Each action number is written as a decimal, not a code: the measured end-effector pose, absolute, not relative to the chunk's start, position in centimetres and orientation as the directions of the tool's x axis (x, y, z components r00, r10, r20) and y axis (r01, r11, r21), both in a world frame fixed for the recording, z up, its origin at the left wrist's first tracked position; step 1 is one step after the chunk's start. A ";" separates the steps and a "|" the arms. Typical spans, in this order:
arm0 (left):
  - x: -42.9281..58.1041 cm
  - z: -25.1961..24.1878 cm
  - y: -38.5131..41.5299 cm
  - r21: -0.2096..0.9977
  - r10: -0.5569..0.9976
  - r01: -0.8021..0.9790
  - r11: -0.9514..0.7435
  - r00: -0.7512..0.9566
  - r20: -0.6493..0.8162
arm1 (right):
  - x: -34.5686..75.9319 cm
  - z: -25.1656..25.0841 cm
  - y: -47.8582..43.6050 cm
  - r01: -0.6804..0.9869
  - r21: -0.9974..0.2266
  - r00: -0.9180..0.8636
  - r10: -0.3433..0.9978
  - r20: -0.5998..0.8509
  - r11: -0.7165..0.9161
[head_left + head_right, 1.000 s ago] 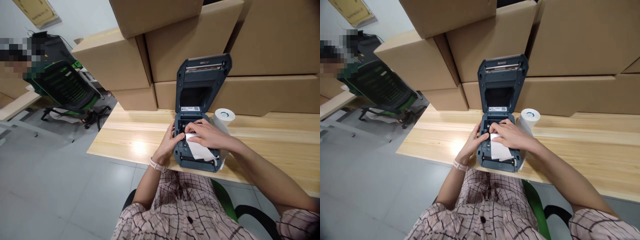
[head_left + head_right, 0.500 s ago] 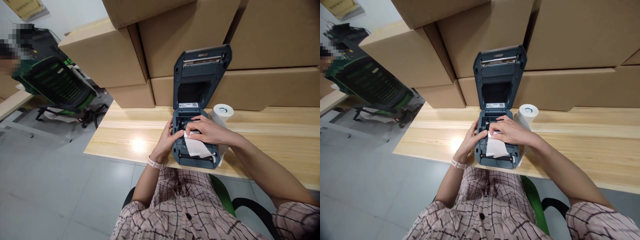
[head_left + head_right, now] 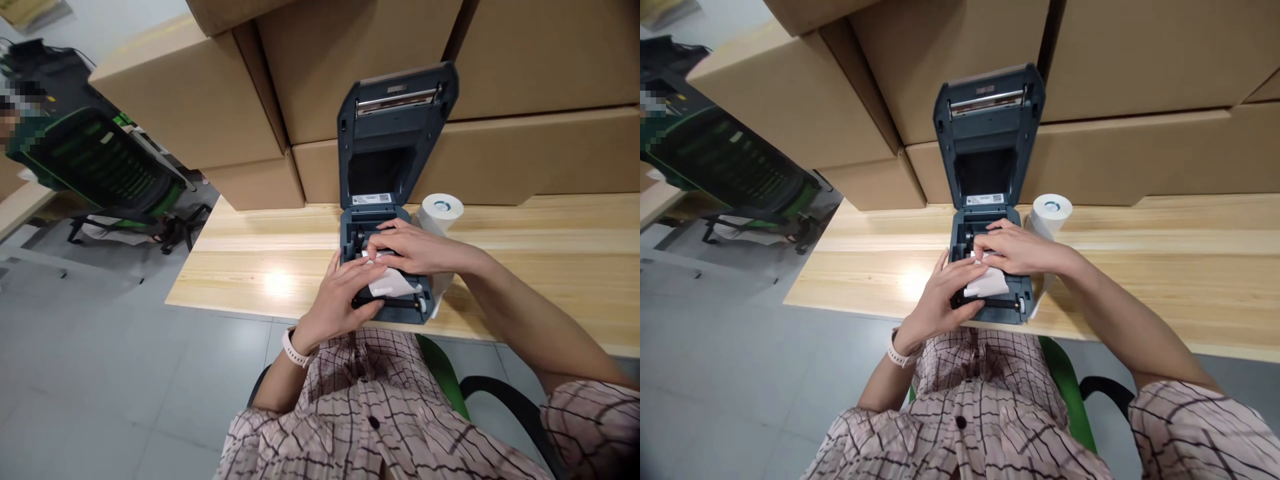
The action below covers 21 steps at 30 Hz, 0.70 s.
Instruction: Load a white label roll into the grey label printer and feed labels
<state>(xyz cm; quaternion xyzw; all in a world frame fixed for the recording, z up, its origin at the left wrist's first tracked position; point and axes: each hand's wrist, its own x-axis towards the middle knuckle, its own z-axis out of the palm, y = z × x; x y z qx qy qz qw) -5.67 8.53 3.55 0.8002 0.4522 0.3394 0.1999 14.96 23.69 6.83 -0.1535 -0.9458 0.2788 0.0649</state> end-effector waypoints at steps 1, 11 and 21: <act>-5.5 3.2 8.7 0.603 0.848 0.597 -0.530 0.366 0.383 | 15.0 6.8 23.7 0.248 -0.546 -0.947 0.320 0.039 0.800; -5.7 2.6 9.3 0.472 0.747 0.588 -0.657 0.417 0.518 | 15.4 6.6 24.0 0.258 -0.536 -0.936 0.346 0.069 0.804; -6.2 3.1 9.6 0.443 0.696 0.542 -0.714 0.478 0.536 | 17.1 13.4 26.1 0.141 -0.553 -0.028 0.562 0.827 0.821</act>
